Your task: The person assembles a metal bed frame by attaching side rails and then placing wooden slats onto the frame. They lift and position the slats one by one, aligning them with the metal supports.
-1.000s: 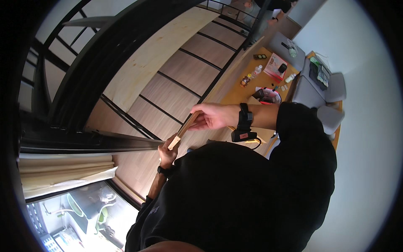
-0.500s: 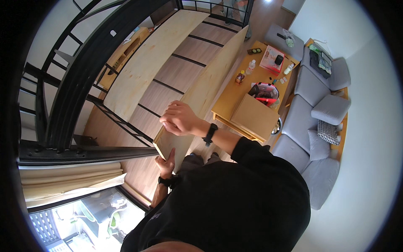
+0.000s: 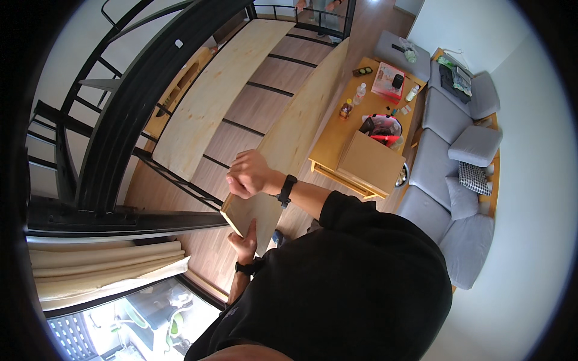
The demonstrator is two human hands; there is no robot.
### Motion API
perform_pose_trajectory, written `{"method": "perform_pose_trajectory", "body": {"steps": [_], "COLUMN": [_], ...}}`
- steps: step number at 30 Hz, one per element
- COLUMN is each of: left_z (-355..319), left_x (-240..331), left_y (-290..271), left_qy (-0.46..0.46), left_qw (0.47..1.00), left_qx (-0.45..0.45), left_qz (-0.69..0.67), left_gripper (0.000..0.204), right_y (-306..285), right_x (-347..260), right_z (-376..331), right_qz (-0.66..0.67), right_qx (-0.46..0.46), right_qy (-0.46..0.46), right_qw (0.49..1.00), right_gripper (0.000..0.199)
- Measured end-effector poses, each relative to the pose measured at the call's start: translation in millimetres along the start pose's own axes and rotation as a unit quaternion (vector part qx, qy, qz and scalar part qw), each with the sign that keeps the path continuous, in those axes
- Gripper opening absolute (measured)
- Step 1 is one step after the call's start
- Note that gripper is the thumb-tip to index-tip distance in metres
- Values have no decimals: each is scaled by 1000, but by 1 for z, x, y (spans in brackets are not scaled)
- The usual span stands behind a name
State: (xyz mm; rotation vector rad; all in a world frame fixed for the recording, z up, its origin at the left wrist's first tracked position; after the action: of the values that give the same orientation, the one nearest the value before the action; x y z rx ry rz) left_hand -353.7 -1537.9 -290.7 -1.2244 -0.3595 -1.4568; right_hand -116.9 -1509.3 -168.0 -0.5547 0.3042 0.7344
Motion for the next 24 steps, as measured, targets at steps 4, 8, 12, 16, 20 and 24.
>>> {"method": "perform_pose_trajectory", "body": {"steps": [4,8,12,16,20,24], "left_z": [-10,-16,-15,-15,-17,-21], "left_x": [-1,0,2,2,-1,-4], "left_y": [-23,-25,-24,-27,-30,-30], "left_qy": [-7,-47,-47,-40,-35,-53], "left_qw": [1000,999,999,999,999,999], "left_qx": [-13,7,2,-2,-4,-8], "left_qz": [16,11,-1,1,8,10], "left_gripper": [16,18,19,19,20,20], "right_y": [17,25,25,23,25,28], "right_x": [-13,-14,-11,-15,-18,-18], "right_z": [-1,-3,-3,-3,-2,-2], "right_qz": [5,9,8,-2,5,14], "right_qx": [-20,-28,-41,-48,-48,-49], "right_qy": [0,4,2,3,7,3], "right_qw": [1000,1000,999,999,999,999], "right_gripper": [20,20,21,22,23,23]}}
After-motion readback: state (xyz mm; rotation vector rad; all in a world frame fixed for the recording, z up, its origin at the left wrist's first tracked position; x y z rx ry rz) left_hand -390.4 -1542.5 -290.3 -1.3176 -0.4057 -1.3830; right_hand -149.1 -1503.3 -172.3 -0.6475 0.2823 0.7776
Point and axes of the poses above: each hand's wrist, its own z-axis towards the middle knuckle, its own y-axis out of the palm, x = y × z, the point moved 1 cm from there along z, towards the middle knuckle, and after that the axes turned 8 degrees about y, right-handed, at the moved point
